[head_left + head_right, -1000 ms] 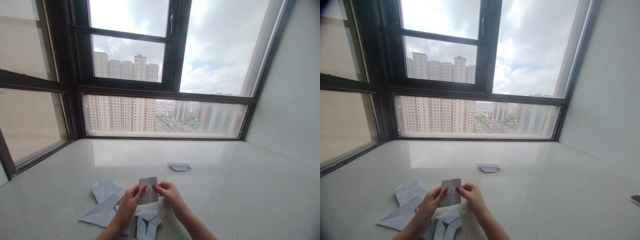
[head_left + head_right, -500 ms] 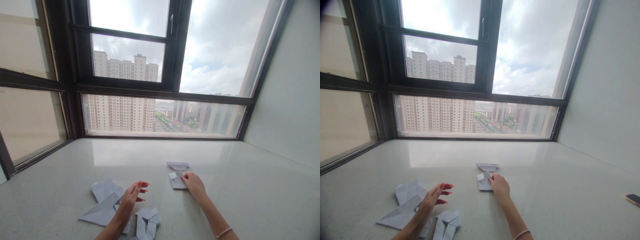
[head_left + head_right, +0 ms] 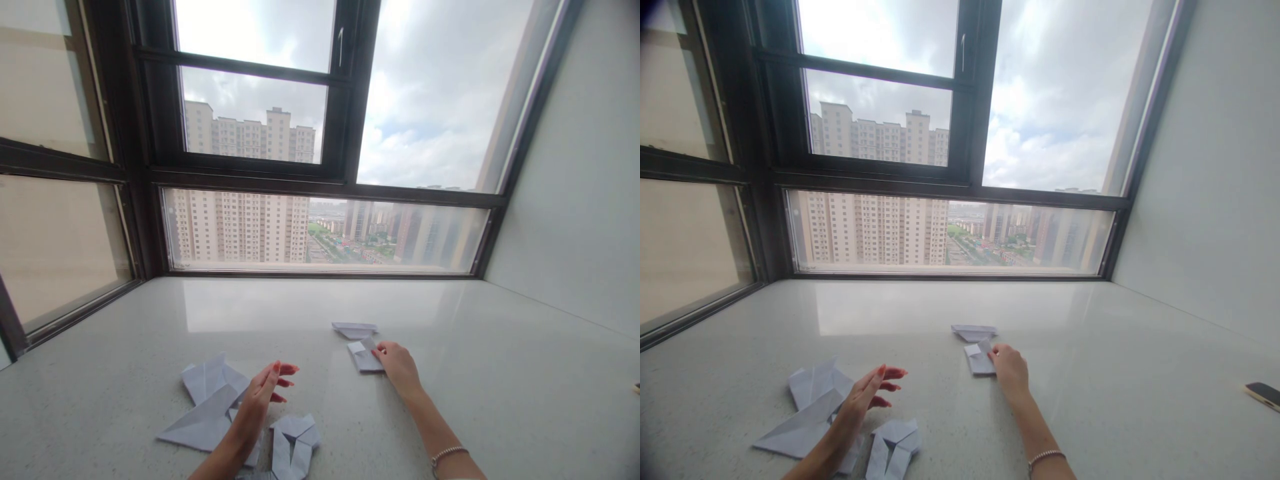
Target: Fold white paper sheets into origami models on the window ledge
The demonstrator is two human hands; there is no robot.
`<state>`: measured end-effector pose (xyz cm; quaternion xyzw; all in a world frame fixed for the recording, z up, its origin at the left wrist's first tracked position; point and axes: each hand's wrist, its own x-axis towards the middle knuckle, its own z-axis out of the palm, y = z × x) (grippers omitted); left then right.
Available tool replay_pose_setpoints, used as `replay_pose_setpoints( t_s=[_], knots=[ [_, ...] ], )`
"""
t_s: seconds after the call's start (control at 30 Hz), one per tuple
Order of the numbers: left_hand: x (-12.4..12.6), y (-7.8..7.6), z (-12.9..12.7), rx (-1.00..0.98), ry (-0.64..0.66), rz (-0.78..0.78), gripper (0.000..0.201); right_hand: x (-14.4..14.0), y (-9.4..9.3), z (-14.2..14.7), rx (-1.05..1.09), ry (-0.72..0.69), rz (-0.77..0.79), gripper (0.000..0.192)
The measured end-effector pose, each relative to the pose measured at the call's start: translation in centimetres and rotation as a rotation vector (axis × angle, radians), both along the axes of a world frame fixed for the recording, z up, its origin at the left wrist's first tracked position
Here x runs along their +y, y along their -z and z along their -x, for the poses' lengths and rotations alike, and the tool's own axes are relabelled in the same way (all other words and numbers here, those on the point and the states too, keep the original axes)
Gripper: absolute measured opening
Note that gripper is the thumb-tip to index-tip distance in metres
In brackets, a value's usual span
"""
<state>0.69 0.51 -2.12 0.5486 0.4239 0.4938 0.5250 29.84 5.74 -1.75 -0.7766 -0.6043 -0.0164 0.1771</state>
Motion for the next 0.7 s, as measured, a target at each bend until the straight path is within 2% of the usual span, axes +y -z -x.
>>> replay_pose_setpoints(
  t_s=[0.23,0.5,0.7],
  knots=[
    [-0.07,-0.1,0.01,0.003,0.007,-0.003,0.055,0.0,0.2,0.48,-0.073,0.044,-0.014,0.016],
    [-0.34,-0.51,-0.07,0.011,-0.004,0.004,0.055,0.04,0.48,0.61,-0.112,0.098,-0.051,0.026],
    [-0.37,-0.65,-0.19,0.001,-0.02,0.006,0.054,-0.24,0.25,0.73,-0.135,0.103,-0.104,0.027]
  ],
)
